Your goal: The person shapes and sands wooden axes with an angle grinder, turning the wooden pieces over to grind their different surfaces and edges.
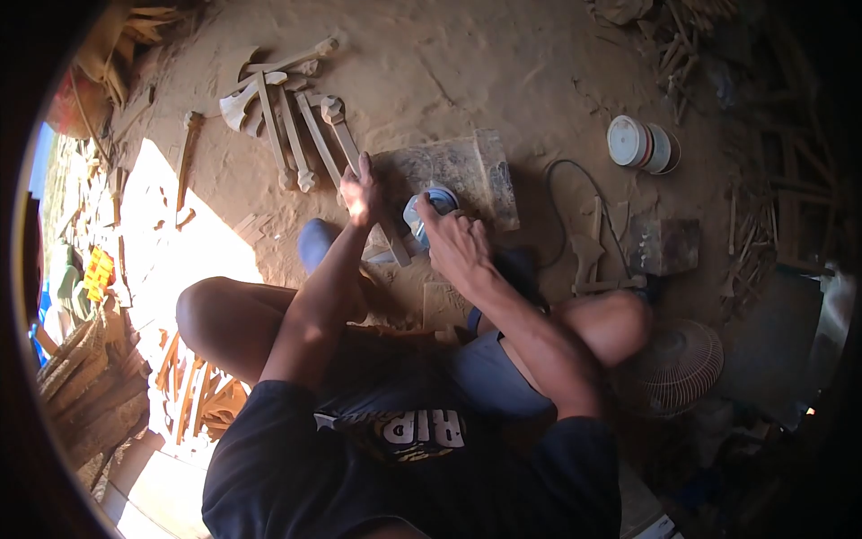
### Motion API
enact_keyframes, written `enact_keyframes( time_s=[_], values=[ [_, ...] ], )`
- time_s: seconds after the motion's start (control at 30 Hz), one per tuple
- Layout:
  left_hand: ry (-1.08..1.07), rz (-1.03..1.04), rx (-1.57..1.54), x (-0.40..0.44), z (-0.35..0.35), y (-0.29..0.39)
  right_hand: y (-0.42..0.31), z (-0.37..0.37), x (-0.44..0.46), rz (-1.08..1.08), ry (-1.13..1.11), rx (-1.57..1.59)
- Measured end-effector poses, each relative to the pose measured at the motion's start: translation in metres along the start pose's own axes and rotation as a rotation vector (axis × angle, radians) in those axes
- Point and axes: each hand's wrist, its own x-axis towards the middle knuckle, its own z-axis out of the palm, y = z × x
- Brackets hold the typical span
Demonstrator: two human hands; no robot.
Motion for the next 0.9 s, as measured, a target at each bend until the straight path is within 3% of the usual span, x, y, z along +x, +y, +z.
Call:
enact_keyframes(
  time_s=[0.07, 0.33, 0.43, 0.63, 0.67, 0.73, 0.83, 0.87, 0.9],
  values=[
    [0.046, 0.095, 0.086, -0.001, 0.0, 0.002, 0.002, 0.002, 0.004, -0.008, 0.019, -0.044],
    [0.009, 0.069, 0.047, 0.004, 0.0, -0.004, 0.012, 0.008, 0.021, -0.045, 0.089, -0.192],
    [0.001, 0.046, 0.006, 0.008, 0.0, -0.008, 0.022, 0.006, 0.023, -0.055, 0.166, -0.141],
    [-0.061, 0.029, 0.054, 0.003, -0.006, 0.016, 0.035, -0.035, 0.005, 0.15, 0.222, 0.118],
    [-0.137, -0.117, -0.035, 0.004, -0.009, 0.021, 0.044, -0.032, 0.004, 0.138, 0.307, 0.25],
    [-0.607, -0.061, -0.443, 0.017, -0.021, 0.01, 0.059, -0.024, 0.004, 0.108, 0.478, 0.516],
    [-0.497, -0.368, -0.669, 0.001, -0.011, 0.03, 0.076, -0.023, -0.007, 0.17, 0.461, 0.726],
    [-0.612, -0.507, -0.879, -0.003, -0.012, 0.034, 0.083, -0.021, -0.011, 0.16, 0.458, 0.829],
    [-0.748, -0.477, -0.947, 0.011, -0.011, 0.012, 0.088, -0.016, -0.014, 0.164, 0.478, 0.86]
  ],
)
